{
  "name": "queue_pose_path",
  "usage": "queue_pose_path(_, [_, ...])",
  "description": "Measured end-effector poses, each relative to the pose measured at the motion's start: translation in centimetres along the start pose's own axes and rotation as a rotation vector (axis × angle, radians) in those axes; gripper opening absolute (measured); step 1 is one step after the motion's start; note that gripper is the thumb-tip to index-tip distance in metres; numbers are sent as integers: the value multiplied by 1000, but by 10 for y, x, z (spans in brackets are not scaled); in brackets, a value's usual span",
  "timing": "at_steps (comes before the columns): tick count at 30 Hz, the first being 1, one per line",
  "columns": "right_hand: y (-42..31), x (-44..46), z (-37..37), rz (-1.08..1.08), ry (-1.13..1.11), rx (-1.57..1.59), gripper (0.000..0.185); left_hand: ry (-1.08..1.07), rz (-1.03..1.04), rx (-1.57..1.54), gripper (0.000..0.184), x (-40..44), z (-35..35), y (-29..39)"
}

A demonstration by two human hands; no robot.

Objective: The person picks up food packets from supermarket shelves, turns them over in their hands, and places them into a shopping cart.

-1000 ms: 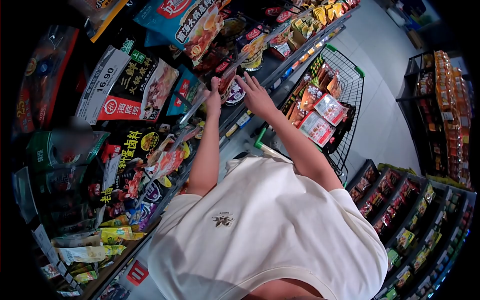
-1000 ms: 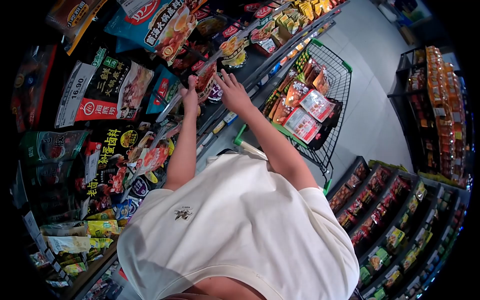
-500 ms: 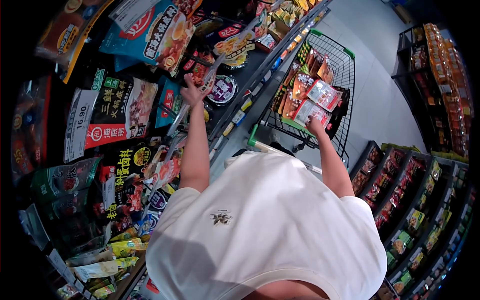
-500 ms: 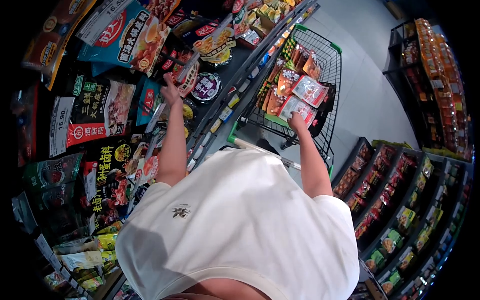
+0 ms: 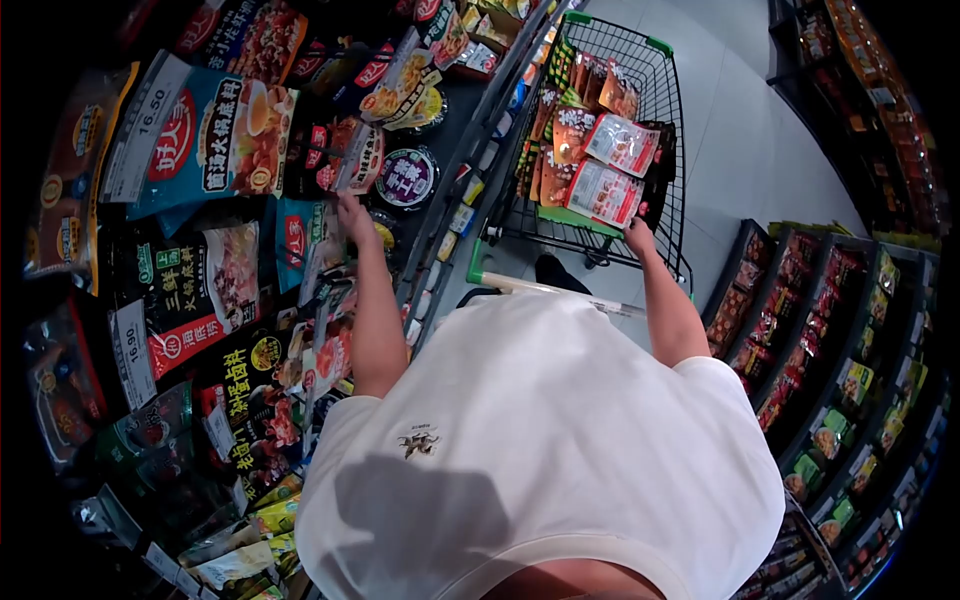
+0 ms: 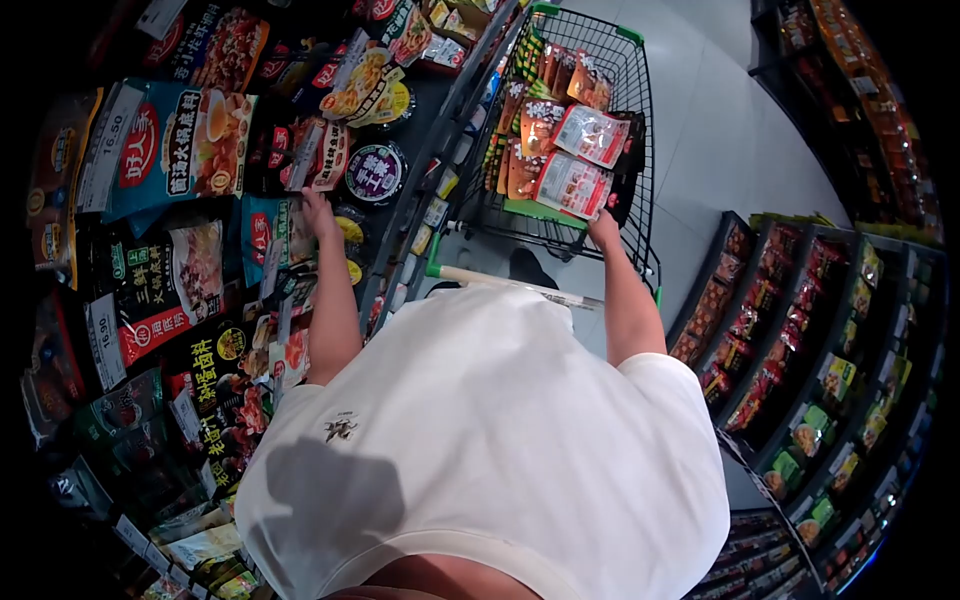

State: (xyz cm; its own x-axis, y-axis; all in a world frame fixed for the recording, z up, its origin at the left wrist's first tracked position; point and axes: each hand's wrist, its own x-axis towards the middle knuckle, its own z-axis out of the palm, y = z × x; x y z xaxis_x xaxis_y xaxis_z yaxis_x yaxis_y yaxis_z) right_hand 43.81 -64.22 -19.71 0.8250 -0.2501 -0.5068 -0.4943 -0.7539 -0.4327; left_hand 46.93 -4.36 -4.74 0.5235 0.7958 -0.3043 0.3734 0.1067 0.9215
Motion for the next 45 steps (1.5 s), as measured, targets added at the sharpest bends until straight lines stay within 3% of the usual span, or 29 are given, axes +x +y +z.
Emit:
queue_pose_path(2, [-3,5,-2,60,42,13,48,-69,-10,-171,66,0,-3,-38])
queue_pose_path(9, [18,28,3,245,192,112,58,-278,-146,-170,65,-90,9,-42])
queue_pose_path(13, [26,38,-5,329,199,113,47,-535,-92,52,55,-150,33,-39])
queue_pose_path(17, [36,47,-3,439,85,107,45,-740,106,282,49,-188,60,-64])
queue_pose_path(19, [44,54,0,424,104,106,44,-764,406,684,46,-201,67,-45])
queue_pose_path(23, [61,64,-2,485,98,257,44,-781,382,632,44,-197,75,-43])
queue_pose_path(28, [63,72,3,493,24,104,50,-766,290,597,43,-197,82,-38])
queue_pose_path(31, [60,68,11,460,44,73,51,-762,375,641,41,-195,83,-44])
queue_pose_path(39, [52,75,14,356,27,5,36,-746,383,648,39,-194,86,-43])
queue_pose_path(45, [-16,37,-26,370,-87,-191,34,-750,377,623,38,-191,86,-46])
